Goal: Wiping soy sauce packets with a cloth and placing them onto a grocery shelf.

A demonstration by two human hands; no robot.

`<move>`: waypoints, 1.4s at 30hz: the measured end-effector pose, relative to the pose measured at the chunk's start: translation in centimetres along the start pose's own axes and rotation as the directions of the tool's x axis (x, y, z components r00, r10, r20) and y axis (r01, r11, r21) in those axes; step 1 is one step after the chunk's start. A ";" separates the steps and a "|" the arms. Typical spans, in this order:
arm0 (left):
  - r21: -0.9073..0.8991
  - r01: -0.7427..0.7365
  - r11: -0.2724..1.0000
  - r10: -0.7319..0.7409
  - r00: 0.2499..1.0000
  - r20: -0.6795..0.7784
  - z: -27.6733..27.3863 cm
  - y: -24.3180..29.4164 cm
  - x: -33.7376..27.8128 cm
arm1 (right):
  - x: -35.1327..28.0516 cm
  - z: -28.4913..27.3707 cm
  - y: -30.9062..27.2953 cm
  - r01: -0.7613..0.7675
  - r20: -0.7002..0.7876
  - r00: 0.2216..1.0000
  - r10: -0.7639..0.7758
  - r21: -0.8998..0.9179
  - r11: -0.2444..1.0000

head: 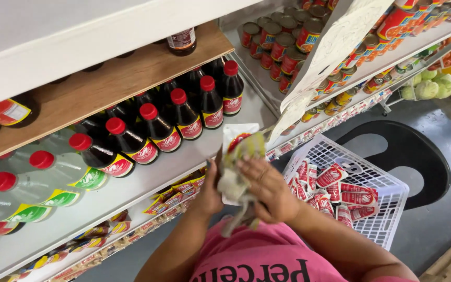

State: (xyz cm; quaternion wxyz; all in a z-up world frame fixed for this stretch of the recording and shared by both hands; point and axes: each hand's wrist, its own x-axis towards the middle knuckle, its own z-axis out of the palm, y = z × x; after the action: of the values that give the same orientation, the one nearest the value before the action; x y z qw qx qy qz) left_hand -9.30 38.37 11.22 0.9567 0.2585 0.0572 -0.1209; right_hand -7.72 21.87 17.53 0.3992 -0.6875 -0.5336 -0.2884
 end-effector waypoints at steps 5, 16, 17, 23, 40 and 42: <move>0.591 0.113 0.799 -0.082 0.993 -0.080 7.9 3.3 -3.8 | 4.8 -0.9 0.2 -0.138 -0.046 0.990 0.133 -0.142 0.980; 0.043 -0.231 0.972 0.194 0.891 0.410 2.2 4.1 -1.9 | 2.0 -0.1 -3.2 -0.178 0.192 0.967 0.164 0.057 0.982; 0.042 -0.210 0.977 0.184 0.924 0.334 1.9 3.8 -1.7 | 2.7 -0.3 -3.2 -0.249 0.160 0.959 0.232 0.099 0.963; 0.243 -0.018 0.970 0.005 0.999 0.053 -0.6 2.5 -1.5 | 6.8 -1.0 -2.9 -0.439 0.121 0.897 0.425 0.150 0.886; 0.011 -0.302 0.953 0.297 0.943 0.149 7.2 9.8 -3.7 | 5.7 -4.5 -4.6 -0.129 0.229 0.971 0.065 0.278 0.952; 0.156 -0.332 0.930 0.292 0.928 0.230 8.2 11.0 -5.1 | 5.2 -6.0 -3.1 -0.417 0.246 0.900 0.359 0.253 0.873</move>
State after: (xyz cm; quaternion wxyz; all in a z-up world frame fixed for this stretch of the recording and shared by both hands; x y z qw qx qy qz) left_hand -10.93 44.40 24.45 0.9350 0.3418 -0.0945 0.0028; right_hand -9.16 19.70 25.68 0.4957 -0.7367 -0.4571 -0.0505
